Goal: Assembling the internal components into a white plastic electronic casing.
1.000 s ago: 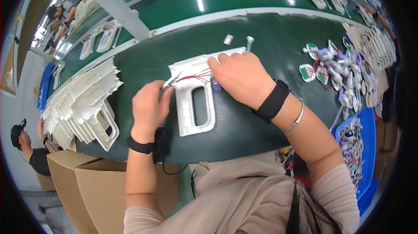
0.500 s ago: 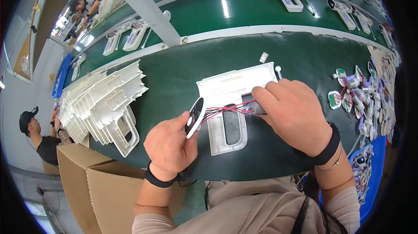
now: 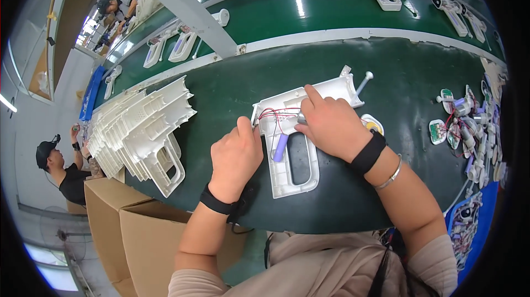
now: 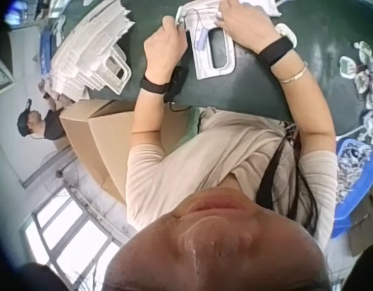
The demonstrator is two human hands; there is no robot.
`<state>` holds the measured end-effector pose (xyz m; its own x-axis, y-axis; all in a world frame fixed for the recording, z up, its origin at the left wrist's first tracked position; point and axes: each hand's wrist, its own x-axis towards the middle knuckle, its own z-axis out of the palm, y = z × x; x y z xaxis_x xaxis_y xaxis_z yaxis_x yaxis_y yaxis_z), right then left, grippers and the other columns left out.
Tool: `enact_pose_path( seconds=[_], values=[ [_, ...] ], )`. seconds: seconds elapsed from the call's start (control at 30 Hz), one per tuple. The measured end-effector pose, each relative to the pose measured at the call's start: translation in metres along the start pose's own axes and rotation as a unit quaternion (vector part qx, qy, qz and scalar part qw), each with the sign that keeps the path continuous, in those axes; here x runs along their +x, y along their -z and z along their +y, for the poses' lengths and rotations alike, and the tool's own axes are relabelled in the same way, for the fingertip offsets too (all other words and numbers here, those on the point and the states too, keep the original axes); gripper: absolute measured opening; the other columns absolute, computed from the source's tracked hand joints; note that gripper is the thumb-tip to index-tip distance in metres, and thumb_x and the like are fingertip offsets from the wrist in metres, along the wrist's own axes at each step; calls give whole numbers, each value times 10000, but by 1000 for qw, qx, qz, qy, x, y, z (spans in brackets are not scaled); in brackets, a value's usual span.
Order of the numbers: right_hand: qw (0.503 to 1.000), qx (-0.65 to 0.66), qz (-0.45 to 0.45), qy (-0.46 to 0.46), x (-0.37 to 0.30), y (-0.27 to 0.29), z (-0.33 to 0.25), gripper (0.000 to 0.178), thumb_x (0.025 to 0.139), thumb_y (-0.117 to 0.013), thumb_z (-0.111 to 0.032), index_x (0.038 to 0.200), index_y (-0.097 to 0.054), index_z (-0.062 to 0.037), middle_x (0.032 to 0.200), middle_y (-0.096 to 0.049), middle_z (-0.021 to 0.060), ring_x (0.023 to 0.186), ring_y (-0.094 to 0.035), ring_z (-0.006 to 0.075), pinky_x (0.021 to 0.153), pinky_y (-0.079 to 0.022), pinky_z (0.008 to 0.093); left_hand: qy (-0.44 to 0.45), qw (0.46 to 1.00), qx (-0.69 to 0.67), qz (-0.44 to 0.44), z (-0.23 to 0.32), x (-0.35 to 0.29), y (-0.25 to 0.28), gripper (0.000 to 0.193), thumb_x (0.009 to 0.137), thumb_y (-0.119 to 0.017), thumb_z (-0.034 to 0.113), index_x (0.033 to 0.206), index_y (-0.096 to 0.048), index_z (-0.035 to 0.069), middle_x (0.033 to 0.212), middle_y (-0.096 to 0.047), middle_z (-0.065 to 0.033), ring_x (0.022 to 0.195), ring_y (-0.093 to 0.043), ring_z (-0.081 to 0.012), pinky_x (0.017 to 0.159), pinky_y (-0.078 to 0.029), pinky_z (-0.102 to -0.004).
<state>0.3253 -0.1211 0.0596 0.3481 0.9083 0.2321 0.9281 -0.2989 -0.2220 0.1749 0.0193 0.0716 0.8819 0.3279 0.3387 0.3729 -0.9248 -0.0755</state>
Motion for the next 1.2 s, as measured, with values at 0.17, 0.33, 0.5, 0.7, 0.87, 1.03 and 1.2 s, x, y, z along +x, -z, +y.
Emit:
enact_pose_path(
  seconds=[0.17, 0.33, 0.5, 0.7, 0.87, 1.03, 1.2],
  values=[
    [1000, -5, 11, -22, -5, -2, -4, 355, 805, -643, -307, 927, -559, 15, 1213, -515, 231, 761, -635, 270, 615, -505, 404, 9, 999, 1, 43, 7, 5, -7, 245, 802, -631, 110, 976, -493, 7, 535, -555, -72, 454, -580, -235, 412, -440, -319],
    [999, -15, 28, -36, -8, -6, -5, 347, 813, -631, -308, 948, -569, 5, 1230, -509, 230, 814, -615, 261, 648, -488, 417, -1, 998, 36, 55, 11, 8, -11, 402, 792, -630, 87, 1152, -510, -44, 526, -547, -65, 432, -559, -219, 413, -439, -314],
    [998, -12, 54, -40, -9, -8, -7, 332, 804, -636, -315, 937, -587, -15, 1229, -518, 223, 828, -602, 236, 639, -472, 397, -15, 995, 38, 86, 6, 11, -19, 414, 781, -628, 98, 1159, -547, -49, 504, -542, -37, 387, -531, -178, 384, -434, -287],
    [997, 0, 59, -51, -11, -10, -5, 338, 802, -635, -320, 900, -565, -4, 1249, -497, 243, 842, -607, 262, 661, -508, 389, 17, 998, -11, 56, 11, 14, -21, 432, 801, -620, 73, 1206, -519, -36, 513, -536, -84, 410, -538, -227, 406, -426, -322],
    [990, -34, 124, -52, -11, -17, -4, 276, 738, -669, -298, 849, -604, -54, 1151, -578, 179, 728, -581, 188, 547, -435, 331, 11, 997, -10, 70, 10, 13, -23, 428, 811, -614, 69, 1216, -517, -34, 506, -533, -94, 408, -539, -223, 406, -425, -318],
    [992, -19, 113, -51, -11, -10, -4, 279, 739, -671, -302, 851, -603, -56, 1138, -585, 171, 724, -580, 185, 541, -432, 325, 51, 994, -97, 29, 4, 12, -26, 433, 826, -605, 64, 1234, -508, -42, 504, -530, -88, 406, -536, -174, 421, -424, -283],
    [996, -11, 71, -48, -11, -9, -4, 340, 774, -655, -340, 894, -558, -37, 1235, -517, 205, 808, -591, 222, 614, -488, 362, 69, 974, -215, -24, -5, 15, -22, 464, 805, -601, 63, 1246, -496, -41, 569, -579, -123, 470, -589, -250, 472, -468, -334]
  ],
)
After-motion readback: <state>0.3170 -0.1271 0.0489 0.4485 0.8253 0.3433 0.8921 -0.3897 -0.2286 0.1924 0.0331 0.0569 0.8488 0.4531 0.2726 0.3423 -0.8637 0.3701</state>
